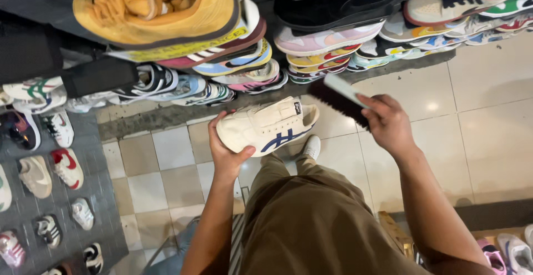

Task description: The person selects shoes from a display shelf and cleans them using a handheld brush, placing each cleaned shoe onto a wooden bench.

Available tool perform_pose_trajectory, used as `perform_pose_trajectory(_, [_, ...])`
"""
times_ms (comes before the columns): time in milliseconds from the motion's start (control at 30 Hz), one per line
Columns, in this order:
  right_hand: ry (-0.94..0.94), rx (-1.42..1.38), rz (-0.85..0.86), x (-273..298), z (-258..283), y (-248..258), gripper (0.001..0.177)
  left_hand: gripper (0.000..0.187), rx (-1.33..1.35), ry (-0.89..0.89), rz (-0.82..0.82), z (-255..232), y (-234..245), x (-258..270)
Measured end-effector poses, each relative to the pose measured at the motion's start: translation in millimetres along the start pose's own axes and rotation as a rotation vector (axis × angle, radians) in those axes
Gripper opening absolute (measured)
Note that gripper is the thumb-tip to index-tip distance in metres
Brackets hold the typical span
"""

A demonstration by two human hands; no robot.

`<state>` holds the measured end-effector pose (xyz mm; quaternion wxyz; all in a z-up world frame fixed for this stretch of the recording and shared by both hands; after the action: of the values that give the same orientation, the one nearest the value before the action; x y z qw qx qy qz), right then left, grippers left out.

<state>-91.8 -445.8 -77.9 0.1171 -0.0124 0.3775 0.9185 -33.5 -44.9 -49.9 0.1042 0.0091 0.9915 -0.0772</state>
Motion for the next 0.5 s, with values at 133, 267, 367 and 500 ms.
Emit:
perform_pose_trajectory(133, [-0.092, -0.225, 0.006, -13.1, 25.9, -0.8, 0.033, 0.115, -0.015, -0.002, -0.013, 2.1, 3.2, 5.3])
perform_pose_trajectory(267, [-0.047, -0.174, 0.139, -11.7, 33.4, -17.4, 0.031, 0.112, -0.015, 0.006, -0.058, 4.7, 7.3, 10.4])
perform_pose_trajectory(367, [-0.026, 0.022, 0.167, -10.6, 16.8, -9.4, 0.033, 0.112, -0.046, 0.04, -0.076, 0.2, 11.4, 10.8])
perform_pose_trajectory(500, [-0.315, -0.294, 0.2, -4.0, -35.2, -8.6, 0.039, 0.112, -0.09, 0.119, -0.043, 0.3, 17.0, 9.5])
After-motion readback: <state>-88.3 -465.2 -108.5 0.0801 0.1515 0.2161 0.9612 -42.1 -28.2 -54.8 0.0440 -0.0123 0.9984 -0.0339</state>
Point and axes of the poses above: each hand's wrist, its own x-axis away from the middle knuckle, its own y-axis out of the back of the hand, z = x × y, the point moved 5 cm from there along -x, towards the middle knuckle, and after that the axes turned 7 degrees about -y, right-handed, at the moved point
